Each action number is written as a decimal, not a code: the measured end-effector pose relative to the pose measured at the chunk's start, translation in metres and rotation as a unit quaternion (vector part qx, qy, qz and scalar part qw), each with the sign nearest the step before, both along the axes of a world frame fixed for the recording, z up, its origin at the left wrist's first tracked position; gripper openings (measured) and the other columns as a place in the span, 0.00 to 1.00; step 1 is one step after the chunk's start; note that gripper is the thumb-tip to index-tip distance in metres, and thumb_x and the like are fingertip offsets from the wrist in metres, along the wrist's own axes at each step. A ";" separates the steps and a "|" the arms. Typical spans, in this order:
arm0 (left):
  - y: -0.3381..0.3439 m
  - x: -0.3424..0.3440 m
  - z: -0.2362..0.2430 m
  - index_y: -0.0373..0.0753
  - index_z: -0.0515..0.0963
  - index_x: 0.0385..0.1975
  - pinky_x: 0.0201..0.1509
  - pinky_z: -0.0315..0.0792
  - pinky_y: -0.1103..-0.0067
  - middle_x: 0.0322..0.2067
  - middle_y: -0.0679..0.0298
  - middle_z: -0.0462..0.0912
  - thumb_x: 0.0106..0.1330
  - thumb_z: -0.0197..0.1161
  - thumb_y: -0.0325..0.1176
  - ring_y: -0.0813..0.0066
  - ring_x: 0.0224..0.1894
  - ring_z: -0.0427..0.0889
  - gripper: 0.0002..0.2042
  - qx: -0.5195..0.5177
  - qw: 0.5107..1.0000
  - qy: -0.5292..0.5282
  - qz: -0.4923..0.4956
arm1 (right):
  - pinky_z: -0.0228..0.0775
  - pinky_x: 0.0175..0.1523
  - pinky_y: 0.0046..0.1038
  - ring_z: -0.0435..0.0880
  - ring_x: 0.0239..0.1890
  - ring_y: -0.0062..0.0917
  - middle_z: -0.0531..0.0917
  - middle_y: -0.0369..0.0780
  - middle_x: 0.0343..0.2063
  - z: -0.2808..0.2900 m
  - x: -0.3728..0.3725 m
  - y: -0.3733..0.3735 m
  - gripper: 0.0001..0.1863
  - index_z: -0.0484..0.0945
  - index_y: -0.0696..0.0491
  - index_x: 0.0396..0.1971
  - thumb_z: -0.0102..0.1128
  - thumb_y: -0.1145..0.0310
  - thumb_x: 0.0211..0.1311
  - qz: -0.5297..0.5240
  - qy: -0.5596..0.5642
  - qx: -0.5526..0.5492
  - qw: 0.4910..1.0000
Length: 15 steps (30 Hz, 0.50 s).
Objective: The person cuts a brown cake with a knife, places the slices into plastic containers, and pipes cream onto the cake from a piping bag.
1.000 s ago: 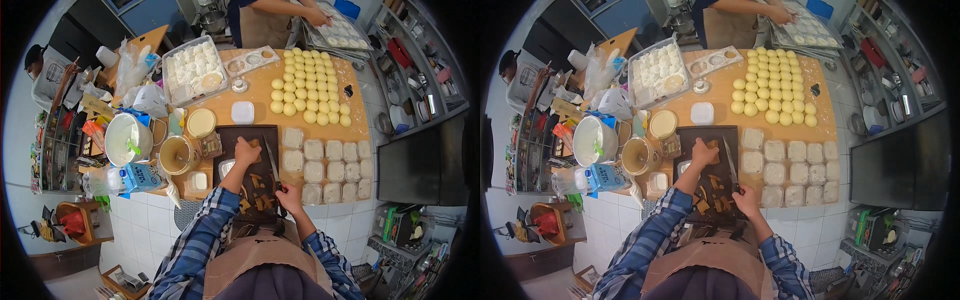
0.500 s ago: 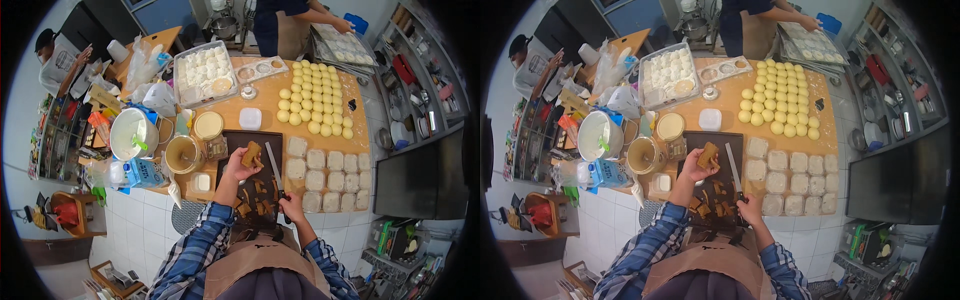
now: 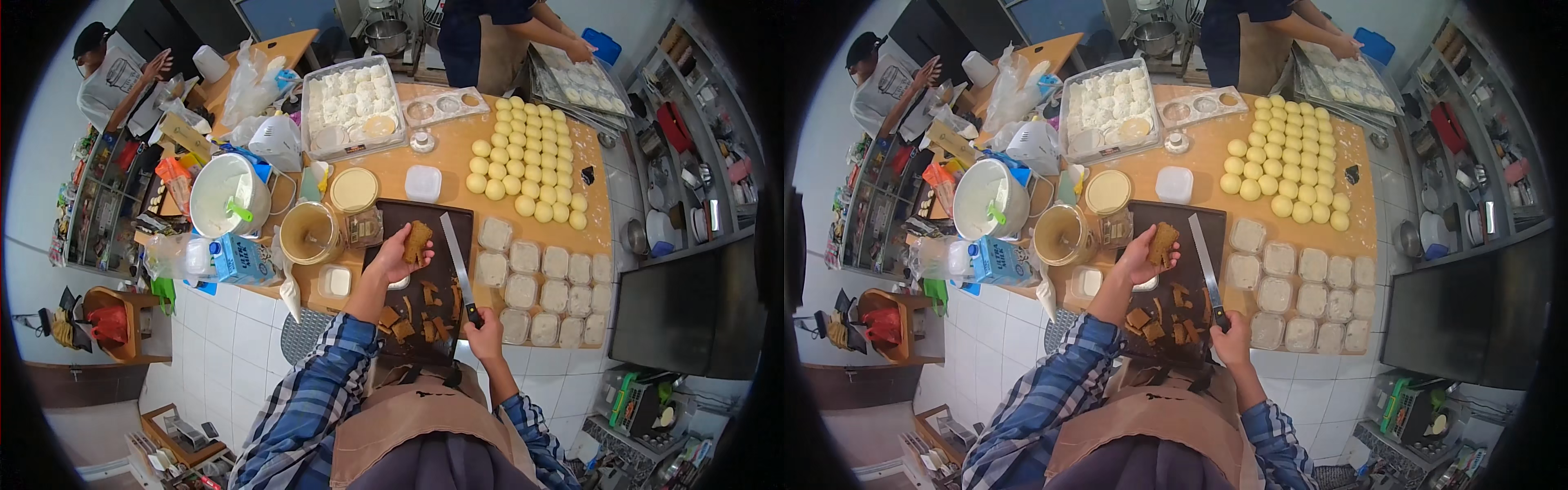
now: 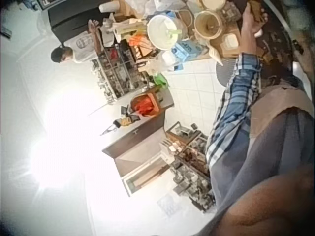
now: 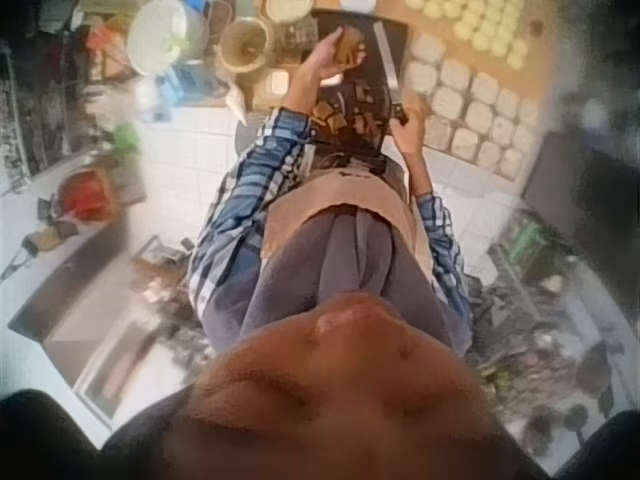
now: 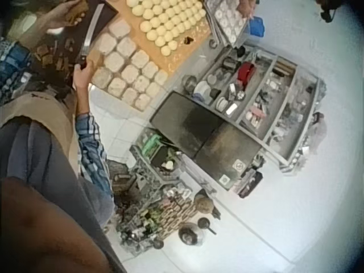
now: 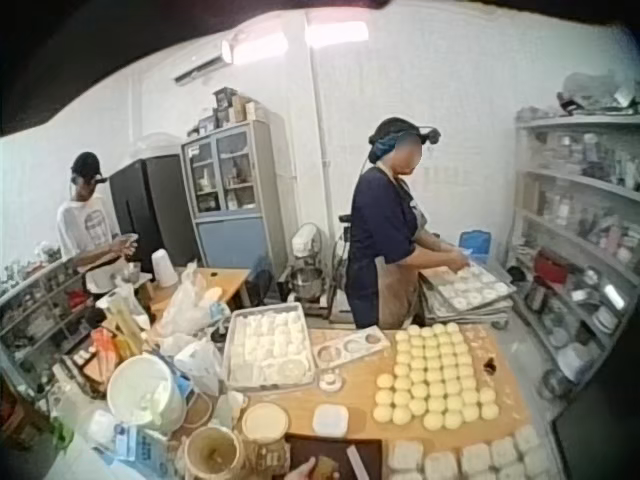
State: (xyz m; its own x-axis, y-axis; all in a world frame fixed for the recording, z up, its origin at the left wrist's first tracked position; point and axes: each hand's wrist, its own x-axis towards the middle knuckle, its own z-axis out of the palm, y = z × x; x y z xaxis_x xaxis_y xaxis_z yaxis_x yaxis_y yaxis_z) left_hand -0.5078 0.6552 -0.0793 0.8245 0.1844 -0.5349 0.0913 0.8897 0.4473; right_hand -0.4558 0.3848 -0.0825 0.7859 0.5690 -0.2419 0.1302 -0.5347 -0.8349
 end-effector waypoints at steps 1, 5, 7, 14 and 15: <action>0.000 0.001 0.002 0.36 0.70 0.44 0.42 0.72 0.71 0.34 0.59 0.75 0.70 0.37 0.50 0.66 0.36 0.76 0.23 0.023 0.999 0.020 -0.012 | 0.70 0.37 0.32 0.78 0.31 0.35 0.78 0.47 0.27 -0.005 0.001 -0.002 0.17 0.72 0.64 0.35 0.58 0.73 0.42 0.003 -0.020 -0.017 1.000; -0.002 0.001 0.009 0.35 0.69 0.44 0.41 0.72 0.73 0.34 0.59 0.75 0.70 0.39 0.48 0.68 0.35 0.76 0.21 0.075 0.994 0.069 -0.029 | 0.68 0.43 0.36 0.76 0.37 0.43 0.76 0.51 0.34 -0.013 0.000 -0.008 0.18 0.73 0.62 0.36 0.58 0.71 0.41 0.007 -0.019 -0.050 0.999; 0.001 -0.001 0.012 0.35 0.69 0.45 0.38 0.73 0.75 0.35 0.60 0.75 0.70 0.40 0.47 0.70 0.34 0.76 0.20 0.131 0.987 0.091 -0.033 | 0.68 0.43 0.36 0.76 0.37 0.43 0.76 0.50 0.34 -0.011 0.000 -0.009 0.18 0.73 0.62 0.36 0.58 0.71 0.41 0.009 -0.022 -0.047 0.999; 0.008 -0.009 0.020 0.34 0.70 0.44 0.34 0.72 0.80 0.33 0.62 0.76 0.69 0.45 0.46 0.76 0.30 0.76 0.19 0.214 0.970 0.101 -0.062 | 0.68 0.42 0.37 0.75 0.36 0.43 0.76 0.50 0.32 -0.008 0.000 -0.011 0.17 0.73 0.61 0.35 0.58 0.72 0.41 0.012 -0.068 -0.053 0.996; 0.007 -0.012 0.020 0.34 0.70 0.44 0.34 0.72 0.80 0.33 0.62 0.76 0.69 0.45 0.46 0.76 0.30 0.76 0.19 0.212 0.970 0.103 -0.062 | 0.67 0.42 0.37 0.75 0.35 0.43 0.75 0.49 0.32 -0.009 0.000 -0.012 0.17 0.73 0.60 0.35 0.58 0.72 0.41 0.010 -0.074 -0.041 0.996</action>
State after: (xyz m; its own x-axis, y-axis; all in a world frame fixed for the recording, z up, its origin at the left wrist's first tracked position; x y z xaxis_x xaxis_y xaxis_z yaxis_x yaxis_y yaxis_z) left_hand -0.5197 0.6626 -0.0588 0.7379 0.3300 -0.5887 0.3128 0.6057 0.7316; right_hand -0.4557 0.3733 -0.0910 0.8049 0.5683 -0.1708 0.2599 -0.5964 -0.7595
